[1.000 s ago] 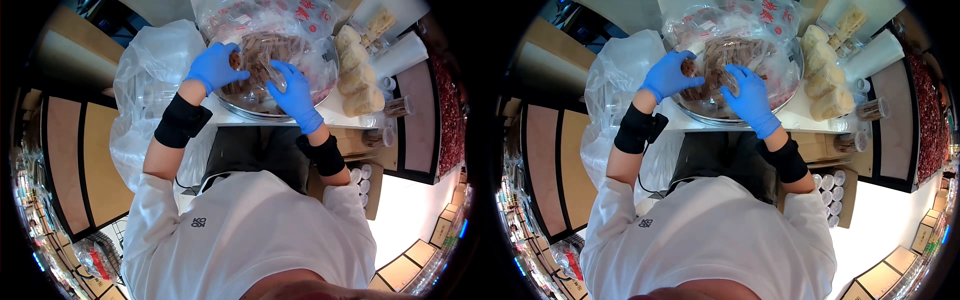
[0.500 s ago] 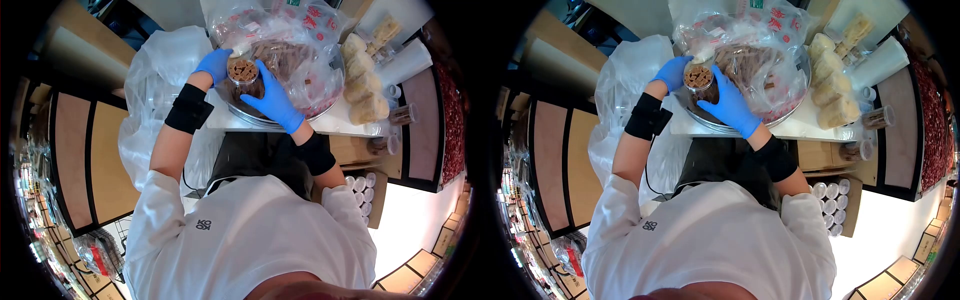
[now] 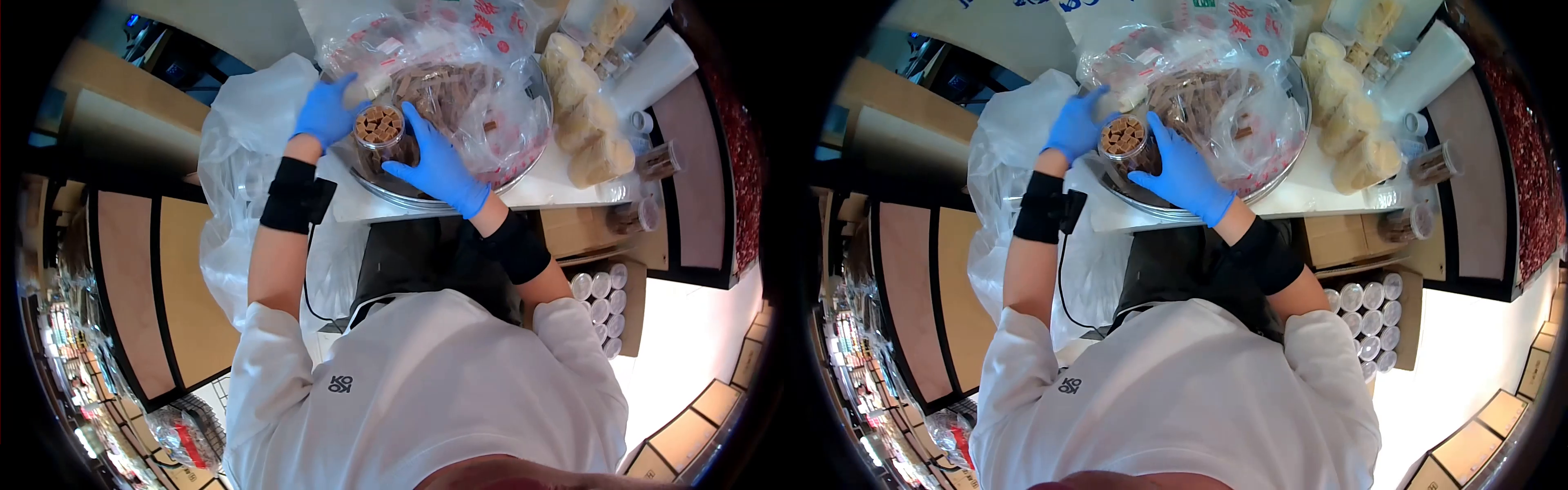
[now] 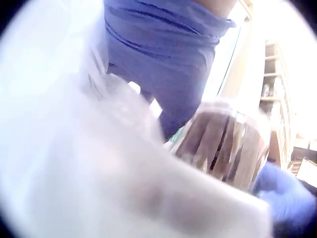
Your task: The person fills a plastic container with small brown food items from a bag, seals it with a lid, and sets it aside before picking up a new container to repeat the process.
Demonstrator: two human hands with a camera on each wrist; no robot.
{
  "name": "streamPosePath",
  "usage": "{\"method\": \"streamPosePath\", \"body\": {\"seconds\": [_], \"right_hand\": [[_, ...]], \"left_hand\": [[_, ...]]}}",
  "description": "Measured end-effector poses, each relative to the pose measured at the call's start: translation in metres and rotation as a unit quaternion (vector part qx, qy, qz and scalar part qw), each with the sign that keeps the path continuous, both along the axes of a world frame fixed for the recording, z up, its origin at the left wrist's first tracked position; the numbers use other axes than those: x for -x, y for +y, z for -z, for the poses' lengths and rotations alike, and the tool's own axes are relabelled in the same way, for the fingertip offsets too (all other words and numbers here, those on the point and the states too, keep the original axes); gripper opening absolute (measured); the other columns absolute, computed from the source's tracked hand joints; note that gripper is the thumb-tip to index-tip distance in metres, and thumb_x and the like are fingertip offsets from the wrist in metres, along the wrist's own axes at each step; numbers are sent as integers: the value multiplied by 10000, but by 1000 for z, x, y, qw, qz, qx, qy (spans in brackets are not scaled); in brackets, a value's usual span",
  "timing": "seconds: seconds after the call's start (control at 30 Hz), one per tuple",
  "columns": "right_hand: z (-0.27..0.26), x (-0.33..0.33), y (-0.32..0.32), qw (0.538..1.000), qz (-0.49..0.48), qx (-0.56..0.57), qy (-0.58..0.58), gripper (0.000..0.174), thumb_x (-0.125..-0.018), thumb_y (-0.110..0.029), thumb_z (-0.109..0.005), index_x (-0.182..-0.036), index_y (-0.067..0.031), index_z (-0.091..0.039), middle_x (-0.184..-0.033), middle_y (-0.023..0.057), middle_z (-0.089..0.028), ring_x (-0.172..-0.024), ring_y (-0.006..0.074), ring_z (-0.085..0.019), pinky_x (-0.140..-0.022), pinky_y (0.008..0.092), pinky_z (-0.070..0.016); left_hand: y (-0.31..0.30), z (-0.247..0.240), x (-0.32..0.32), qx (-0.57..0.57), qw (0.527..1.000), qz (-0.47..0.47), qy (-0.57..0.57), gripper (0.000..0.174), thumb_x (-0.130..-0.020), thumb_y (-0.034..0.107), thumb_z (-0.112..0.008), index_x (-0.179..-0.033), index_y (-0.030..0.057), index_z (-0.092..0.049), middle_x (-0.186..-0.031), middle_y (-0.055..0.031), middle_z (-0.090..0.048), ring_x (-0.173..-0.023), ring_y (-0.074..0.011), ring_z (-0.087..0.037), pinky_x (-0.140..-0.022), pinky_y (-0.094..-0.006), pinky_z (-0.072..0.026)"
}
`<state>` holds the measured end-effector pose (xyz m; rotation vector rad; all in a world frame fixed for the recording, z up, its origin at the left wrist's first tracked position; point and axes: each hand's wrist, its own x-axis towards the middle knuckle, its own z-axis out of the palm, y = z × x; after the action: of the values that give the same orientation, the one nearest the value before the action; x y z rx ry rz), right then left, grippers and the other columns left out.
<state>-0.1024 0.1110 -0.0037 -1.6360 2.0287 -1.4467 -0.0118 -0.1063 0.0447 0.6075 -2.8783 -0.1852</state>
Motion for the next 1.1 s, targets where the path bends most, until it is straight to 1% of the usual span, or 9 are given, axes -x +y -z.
{"method": "streamPosePath", "body": {"seconds": [0.07,0.13,0.47,0.53,0.77,0.87,1.0,1.07,1.1], "right_hand": [[2,-1,-1,1000,-4,2,-2,1000,-768,-362,-780,-1496,24,-214,-1308,285,-504,-1185,426,-524,-1007,458,-425],[3,0,-2,1000,-9,8,-2,993,-769,-368,-776,-1492,31,-224,-1300,278,-514,-1179,423,-529,-1004,457,-426],[-3,-2,-2,1000,2,0,2,941,-766,-402,-762,-1469,14,-294,-1256,236,-562,-1102,403,-574,-944,460,-463],[-2,-3,-2,1000,-5,1,-14,909,-768,-402,-760,-1456,-1,-322,-1240,223,-575,-1082,397,-585,-928,462,-473],[9,1,-6,1000,3,-24,18,821,-778,-439,-739,-1407,-42,-390,-1164,213,-594,-1025,395,-597,-881,471,-489],[9,0,-4,997,12,-71,22,891,-770,-452,-744,-1446,-29,-346,-1202,239,-577,-1052,411,-589,-899,470,-485],[15,3,-4,997,31,-58,32,977,-735,-429,-777,-1470,-3,-295,-1278,262,-537,-1137,418,-563,-953,454,-474],[14,4,-2,999,23,-38,11,963,-742,-356,-763,-1487,-10,-260,-1271,262,-539,-1129,425,-564,-956,453,-472],[15,5,-2,999,24,-37,11,963,-742,-356,-763,-1487,-10,-260,-1271,262,-539,-1129,425,-564,-956,453,-472]], "left_hand": [[16,-28,-9,-43,994,-54,86,562,-825,340,-729,-1314,114,-566,-1035,-214,-622,-988,-393,-596,-910,-425,-486],[25,-43,-18,-152,969,96,170,550,-817,357,-749,-1283,115,-584,-1080,-196,-583,-1051,-342,-574,-936,-397,-466],[84,-31,-16,-170,973,108,113,556,-831,378,-738,-1283,97,-575,-1183,-209,-534,-1122,-362,-545,-966,-401,-459],[87,-27,-16,-11,989,129,78,600,-843,418,-713,-1348,139,-550,-1211,-224,-531,-1124,-390,-536,-965,-416,-462],[91,-24,-16,66,992,105,27,594,-885,428,-652,-1413,197,-507,-1228,-249,-527,-1136,-415,-520,-969,-424,-455],[73,-14,-17,-6,987,143,73,578,-895,405,-649,-1406,173,-512,-1245,-238,-518,-1156,-395,-517,-982,-421,-446],[69,-3,-21,-184,947,137,226,734,-805,293,-784,-1404,21,-460,-1325,-187,-494,-1224,-299,-513,-1010,-390,-447],[77,12,-25,-388,861,117,308,861,-689,240,-884,-1383,-24,-449,-1333,-150,-526,-1217,-245,-538,-990,-359,-474],[72,21,-26,-387,861,118,308,861,-689,240,-884,-1383,-24,-449,-1333,-150,-526,-1217,-245,-538,-990,-359,-474]]}}
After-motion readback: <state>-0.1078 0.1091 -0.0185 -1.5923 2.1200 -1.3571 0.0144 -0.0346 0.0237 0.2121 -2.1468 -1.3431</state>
